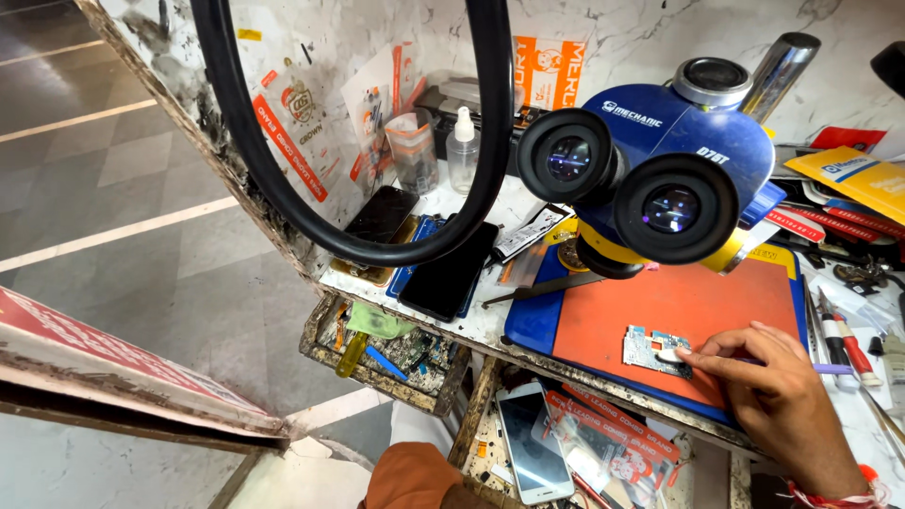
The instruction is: The person cleans a small circuit board by hand using a toothbrush and a cotton swab. They brush the surface of the board and then wipe components with the swab while the board rests on a workbench.
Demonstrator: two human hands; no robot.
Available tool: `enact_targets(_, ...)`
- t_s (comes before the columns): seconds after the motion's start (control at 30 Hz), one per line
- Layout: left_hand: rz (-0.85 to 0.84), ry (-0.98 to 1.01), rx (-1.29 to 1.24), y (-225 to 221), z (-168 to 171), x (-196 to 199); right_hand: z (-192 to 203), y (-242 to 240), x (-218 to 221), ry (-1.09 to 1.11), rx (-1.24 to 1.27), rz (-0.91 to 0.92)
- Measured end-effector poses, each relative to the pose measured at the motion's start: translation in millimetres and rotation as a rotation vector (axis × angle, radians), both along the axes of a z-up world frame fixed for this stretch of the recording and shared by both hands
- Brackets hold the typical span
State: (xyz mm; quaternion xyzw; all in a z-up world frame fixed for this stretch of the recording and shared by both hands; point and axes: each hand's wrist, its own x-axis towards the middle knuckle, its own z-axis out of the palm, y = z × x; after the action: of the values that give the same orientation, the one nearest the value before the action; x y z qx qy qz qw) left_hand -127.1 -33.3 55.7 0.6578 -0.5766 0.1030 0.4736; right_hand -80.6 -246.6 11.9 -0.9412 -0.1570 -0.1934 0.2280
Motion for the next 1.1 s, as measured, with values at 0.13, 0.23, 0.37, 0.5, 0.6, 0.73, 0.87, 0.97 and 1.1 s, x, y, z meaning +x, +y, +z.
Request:
enact_targets(0.13,0.003,-0.004,-0.002,1,-2,6,4,4,-1,0.018,0.005,-0.034)
enact_targets(0.23,0.002,-0.014,-0.001,3,-3,14,3,3,1,-0.017,-0.013,-0.002)
enact_targets(0.37,0.014,-0.008,-0.001,10,-8,22,-1,-1,0,0.042,0.03,-0.022)
enact_targets(0.5,0.058,-0.033,0.002,18,-8,40,-1,-2,1,-0.022,0.006,0.027)
enact_targets(0.6,0.128,-0.045,0.014,6,-10,42,-4,-3,1,0.01,0.029,-0.002)
enact_targets(0.73,0.282,-0.055,0.084,15,-22,78,-7,-12,1,-0.053,0.051,0.114)
enact_targets(0.87,0.322,0.0,0.165,35,-35,113,-1,-5,2,-0.026,0.043,0.023)
enact_targets(0.97,0.395,0.04,0.159,33,-46,116,3,-1,2,-0.023,0.035,0.01)
enact_targets(1.1,0.411,0.118,0.216,28,-55,120,4,-2,4,-0.032,0.038,-0.018)
